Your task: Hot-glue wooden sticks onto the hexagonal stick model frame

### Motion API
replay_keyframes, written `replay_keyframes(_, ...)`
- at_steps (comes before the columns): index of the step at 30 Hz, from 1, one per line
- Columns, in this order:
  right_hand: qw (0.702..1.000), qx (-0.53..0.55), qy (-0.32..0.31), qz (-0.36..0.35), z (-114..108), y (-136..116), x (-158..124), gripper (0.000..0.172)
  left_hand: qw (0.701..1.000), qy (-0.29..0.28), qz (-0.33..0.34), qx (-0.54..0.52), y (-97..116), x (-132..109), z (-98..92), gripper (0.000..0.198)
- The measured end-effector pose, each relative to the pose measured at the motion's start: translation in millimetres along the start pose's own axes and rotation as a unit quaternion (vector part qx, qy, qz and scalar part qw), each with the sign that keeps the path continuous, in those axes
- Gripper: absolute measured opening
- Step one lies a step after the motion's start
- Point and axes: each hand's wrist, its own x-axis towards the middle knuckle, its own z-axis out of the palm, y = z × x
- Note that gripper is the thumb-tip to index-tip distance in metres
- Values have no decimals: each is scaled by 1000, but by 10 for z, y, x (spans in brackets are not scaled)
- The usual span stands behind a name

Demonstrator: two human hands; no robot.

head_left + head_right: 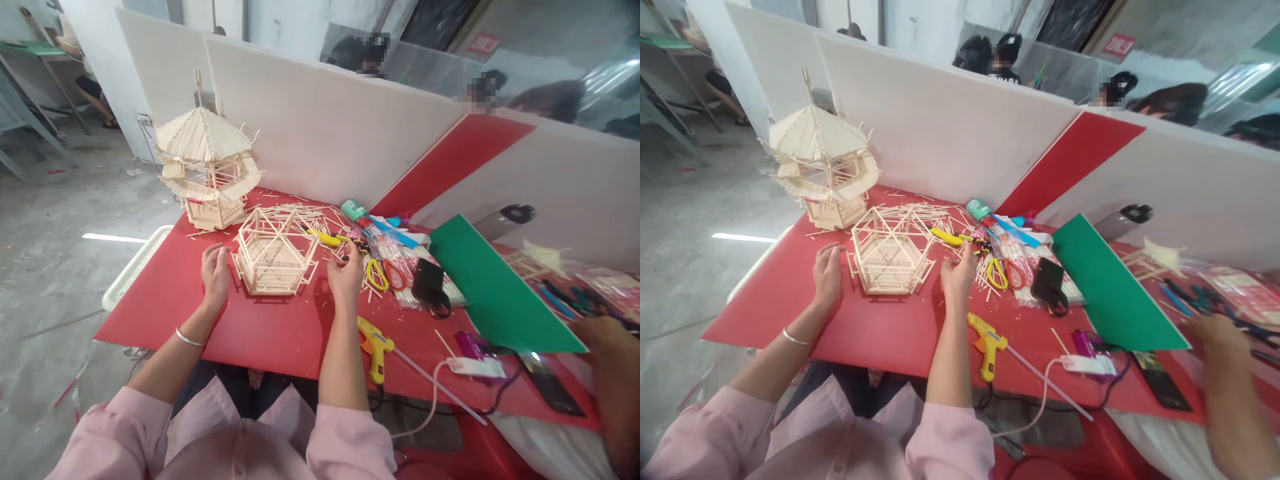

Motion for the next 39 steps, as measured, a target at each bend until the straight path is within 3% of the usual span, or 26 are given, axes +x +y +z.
replay_keyframes(2,999,37,0,32,22,-62,-96,48,1000,-4,-7,1,-7,2,3,29)
replay_keyframes(4,998,45,17,41,35,-119,-180,49,1000,-13,-17,5,-13,1,11,31)
replay_keyframes(11,988,110,106,-22,63,-254,-320,51,999,-31,-40,-3,60,-2,94,34)
replay_keyframes(21,983,30,147,-101,90,-334,-392,48,999,-34,-12,3,-1,2,145,36)
replay_keyframes(29,989,20,106,-104,86,-329,-417,47,1000,-27,2,11,70,13,136,35)
replay_keyframes(39,986,33,102,-130,139,-260,-418,47,1000,4,11,15,16,77,104,34)
